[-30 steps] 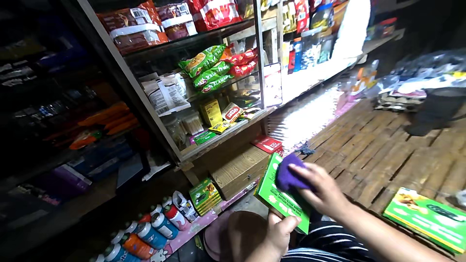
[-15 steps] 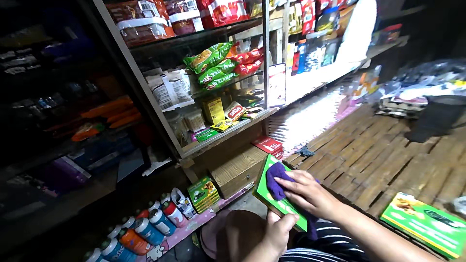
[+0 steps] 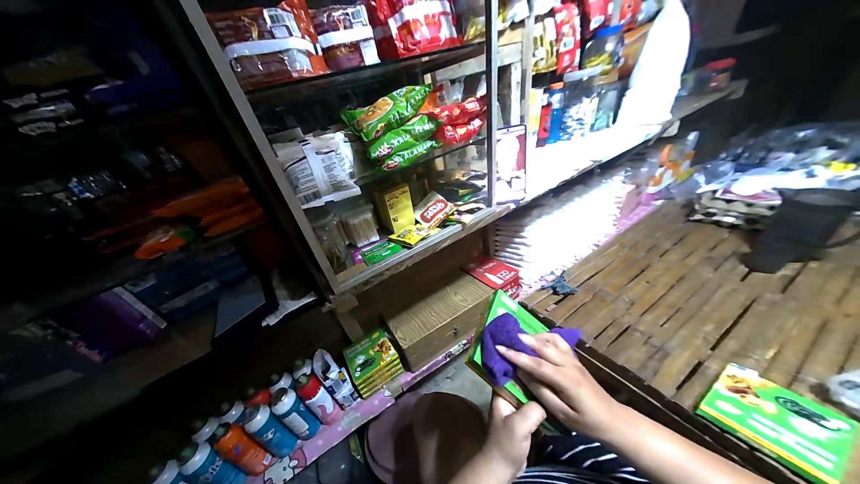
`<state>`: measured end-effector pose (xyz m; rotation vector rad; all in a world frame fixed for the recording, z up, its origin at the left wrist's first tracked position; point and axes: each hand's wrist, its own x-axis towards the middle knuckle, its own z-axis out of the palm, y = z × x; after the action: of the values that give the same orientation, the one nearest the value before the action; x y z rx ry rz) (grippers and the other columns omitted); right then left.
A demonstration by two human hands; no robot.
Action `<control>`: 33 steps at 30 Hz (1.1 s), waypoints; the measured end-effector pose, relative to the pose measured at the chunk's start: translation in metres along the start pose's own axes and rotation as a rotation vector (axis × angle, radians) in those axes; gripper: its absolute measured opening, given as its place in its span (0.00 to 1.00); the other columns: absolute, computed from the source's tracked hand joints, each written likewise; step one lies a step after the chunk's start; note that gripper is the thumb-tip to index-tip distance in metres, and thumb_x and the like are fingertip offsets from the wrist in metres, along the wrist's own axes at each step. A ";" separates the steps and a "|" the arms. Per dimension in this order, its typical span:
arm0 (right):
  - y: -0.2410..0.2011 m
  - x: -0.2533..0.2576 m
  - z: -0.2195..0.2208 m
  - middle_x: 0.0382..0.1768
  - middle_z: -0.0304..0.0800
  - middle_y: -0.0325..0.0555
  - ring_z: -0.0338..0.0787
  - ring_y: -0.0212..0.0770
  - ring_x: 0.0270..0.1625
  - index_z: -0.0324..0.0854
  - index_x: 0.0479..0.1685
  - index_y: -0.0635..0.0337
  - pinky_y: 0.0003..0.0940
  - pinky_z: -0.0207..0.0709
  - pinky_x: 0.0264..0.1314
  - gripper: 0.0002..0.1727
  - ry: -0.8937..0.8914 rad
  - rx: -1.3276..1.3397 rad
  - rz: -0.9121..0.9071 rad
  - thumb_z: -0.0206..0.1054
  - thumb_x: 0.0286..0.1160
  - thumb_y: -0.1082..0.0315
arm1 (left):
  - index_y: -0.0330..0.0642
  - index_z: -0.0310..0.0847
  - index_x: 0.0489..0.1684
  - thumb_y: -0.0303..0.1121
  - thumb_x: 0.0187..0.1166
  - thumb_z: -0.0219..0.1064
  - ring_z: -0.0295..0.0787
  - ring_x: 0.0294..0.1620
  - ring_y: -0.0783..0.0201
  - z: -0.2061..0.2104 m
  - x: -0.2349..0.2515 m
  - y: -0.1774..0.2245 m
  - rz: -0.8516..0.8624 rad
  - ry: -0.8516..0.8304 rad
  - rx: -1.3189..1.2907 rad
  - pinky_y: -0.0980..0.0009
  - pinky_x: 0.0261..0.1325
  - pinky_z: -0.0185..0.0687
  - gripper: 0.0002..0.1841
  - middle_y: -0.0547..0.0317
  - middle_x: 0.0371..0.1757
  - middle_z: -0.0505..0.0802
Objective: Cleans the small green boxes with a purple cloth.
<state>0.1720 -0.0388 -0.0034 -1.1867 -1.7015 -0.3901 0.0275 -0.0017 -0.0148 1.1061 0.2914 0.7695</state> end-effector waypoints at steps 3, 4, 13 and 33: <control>0.000 0.006 -0.009 0.71 0.85 0.39 0.82 0.39 0.69 0.84 0.72 0.34 0.39 0.70 0.75 0.20 -0.082 -0.013 -0.070 0.56 0.86 0.60 | 0.35 0.78 0.51 0.16 0.66 0.59 0.91 0.47 0.73 0.001 0.000 0.001 -0.004 0.003 -0.010 0.70 0.58 0.87 0.15 0.61 0.43 0.94; 0.001 0.007 -0.012 0.71 0.86 0.38 0.82 0.40 0.70 0.84 0.72 0.32 0.41 0.71 0.74 0.20 -0.093 -0.053 -0.078 0.56 0.86 0.58 | 0.36 0.78 0.49 0.15 0.66 0.58 0.91 0.46 0.72 0.001 0.000 0.002 -0.008 -0.003 -0.014 0.70 0.57 0.87 0.15 0.61 0.42 0.94; 0.012 -0.003 -0.011 0.76 0.83 0.36 0.72 0.45 0.85 0.78 0.79 0.32 0.64 0.50 0.89 0.25 -0.179 -0.042 -0.002 0.48 0.90 0.43 | 0.37 0.79 0.45 0.16 0.66 0.59 0.91 0.43 0.73 0.001 0.000 0.003 -0.009 0.023 -0.001 0.71 0.54 0.87 0.12 0.63 0.38 0.93; 0.019 0.003 -0.004 0.79 0.79 0.54 0.69 0.55 0.87 0.77 0.81 0.50 0.58 0.59 0.89 0.27 -0.041 -0.060 0.143 0.47 0.91 0.53 | 0.33 0.71 0.58 0.13 0.61 0.63 0.92 0.48 0.71 -0.001 -0.002 0.003 -0.028 0.008 -0.045 0.69 0.58 0.88 0.23 0.59 0.45 0.93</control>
<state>0.1895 -0.0310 -0.0037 -1.3597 -1.6376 -0.3332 0.0241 -0.0018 -0.0126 1.0548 0.2950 0.7526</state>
